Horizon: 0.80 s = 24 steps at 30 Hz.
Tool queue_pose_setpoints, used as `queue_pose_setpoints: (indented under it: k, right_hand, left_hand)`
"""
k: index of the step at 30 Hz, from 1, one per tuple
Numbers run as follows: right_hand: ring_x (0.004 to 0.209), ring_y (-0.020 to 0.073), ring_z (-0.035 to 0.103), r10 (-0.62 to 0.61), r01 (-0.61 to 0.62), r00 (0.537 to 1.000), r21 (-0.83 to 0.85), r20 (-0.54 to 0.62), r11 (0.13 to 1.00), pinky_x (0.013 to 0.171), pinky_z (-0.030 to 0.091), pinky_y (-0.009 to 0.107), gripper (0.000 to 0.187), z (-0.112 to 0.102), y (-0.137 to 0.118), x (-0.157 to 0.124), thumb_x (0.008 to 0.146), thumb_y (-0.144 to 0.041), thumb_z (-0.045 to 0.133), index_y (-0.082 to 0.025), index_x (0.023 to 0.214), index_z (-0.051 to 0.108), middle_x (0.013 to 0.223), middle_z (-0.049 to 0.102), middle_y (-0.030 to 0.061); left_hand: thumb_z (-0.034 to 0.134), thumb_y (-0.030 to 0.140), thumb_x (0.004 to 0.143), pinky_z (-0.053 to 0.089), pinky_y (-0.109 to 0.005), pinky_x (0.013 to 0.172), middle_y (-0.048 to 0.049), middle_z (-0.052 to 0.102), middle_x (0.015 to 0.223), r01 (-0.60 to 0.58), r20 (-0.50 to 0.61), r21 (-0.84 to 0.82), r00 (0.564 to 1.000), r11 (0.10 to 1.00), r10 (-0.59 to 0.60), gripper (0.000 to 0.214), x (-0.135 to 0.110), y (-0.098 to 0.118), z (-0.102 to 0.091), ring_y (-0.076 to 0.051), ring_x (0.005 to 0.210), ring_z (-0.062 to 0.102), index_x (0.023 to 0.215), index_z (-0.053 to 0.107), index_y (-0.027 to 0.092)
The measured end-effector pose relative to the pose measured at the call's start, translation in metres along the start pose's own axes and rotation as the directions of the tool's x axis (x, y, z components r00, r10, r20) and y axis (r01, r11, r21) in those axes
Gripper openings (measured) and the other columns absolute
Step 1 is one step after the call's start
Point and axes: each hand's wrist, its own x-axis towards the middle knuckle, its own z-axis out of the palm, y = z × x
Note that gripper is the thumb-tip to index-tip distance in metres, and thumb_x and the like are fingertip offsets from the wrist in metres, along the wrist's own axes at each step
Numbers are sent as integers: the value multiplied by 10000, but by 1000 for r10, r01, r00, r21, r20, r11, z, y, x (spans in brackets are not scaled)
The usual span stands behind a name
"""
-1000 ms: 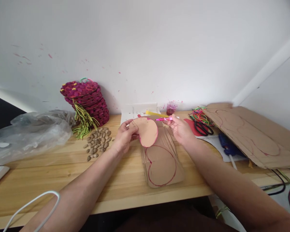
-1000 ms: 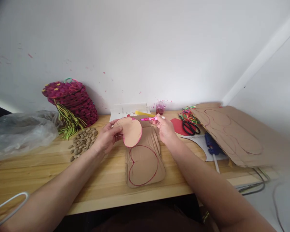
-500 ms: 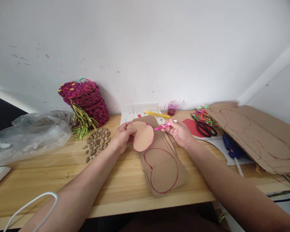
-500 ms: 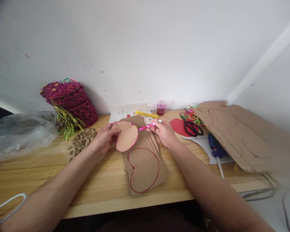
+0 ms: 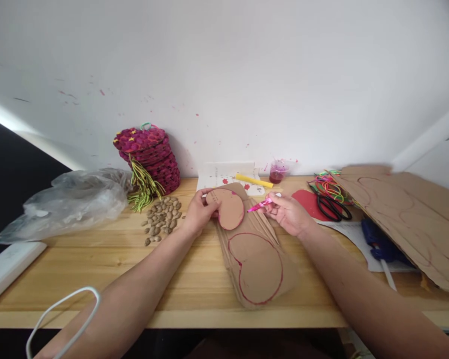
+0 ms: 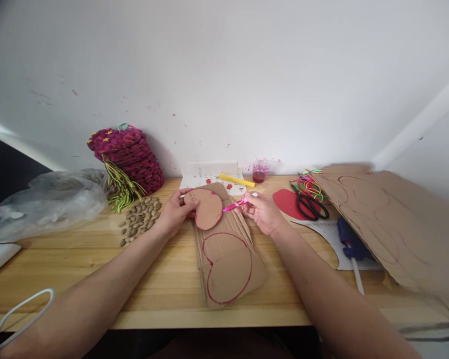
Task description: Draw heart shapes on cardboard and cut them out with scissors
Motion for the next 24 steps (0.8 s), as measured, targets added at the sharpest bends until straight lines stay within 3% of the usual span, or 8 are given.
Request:
queue_pose_setpoints:
  k: [6, 13, 16, 21, 24]
  right_hand:
    - [676, 178, 733, -2, 2, 1000, -40, 15, 999, 760, 603, 314, 331, 1, 0, -2, 710, -424, 937, -197, 731, 698, 593, 651, -27]
    - [688, 180, 723, 18, -17, 999, -50, 33, 999, 780, 604, 333, 341, -1, -2, -1, 714, -422, 934, -199, 711, 676, 619, 656, -15]
    - [681, 179, 715, 47, -45, 998, -41, 36, 998, 789, 604, 342, 331, -1, -3, -2, 709, -406, 930, -202, 689, 671, 599, 649, -20]
    - [692, 179, 716, 104, -104, 993, -6, 54, 995, 787, 605, 344, 272, -2, -6, -2, 713, -336, 910, -201, 691, 675, 608, 665, -14]
    - [702, 197, 741, 159, -158, 981, -20, 108, 987, 754, 597, 339, 260, -4, -7, -2, 727, -324, 894, -194, 692, 671, 604, 667, -10]
  left_hand:
    - [817, 203, 762, 576, -264, 598, -10, 711, 796, -3, 19, 73, 1000, 997, 2, 524, 0, 1, 2, -151, 636, 658, 1218, 559, 184]
    - [727, 352, 893, 582, -256, 585, -18, 681, 770, 13, 14, 55, 1000, 998, -13, 367, -2, 7, 2, -165, 674, 675, 1199, 620, 179]
    - [746, 283, 854, 570, -243, 568, -19, 684, 798, 8, 10, 57, 1000, 998, -9, 353, -1, 6, 1, -153, 662, 663, 1169, 625, 178]
    - [777, 96, 670, 581, -254, 572, 4, 673, 849, -16, -3, 80, 1000, 997, 16, 651, -5, 9, 0, -159, 693, 667, 1282, 581, 198]
    - [758, 87, 594, 565, -251, 535, 8, 673, 810, 18, 28, 64, 999, 998, -20, 583, -7, 12, -2, -151, 633, 643, 1157, 642, 187]
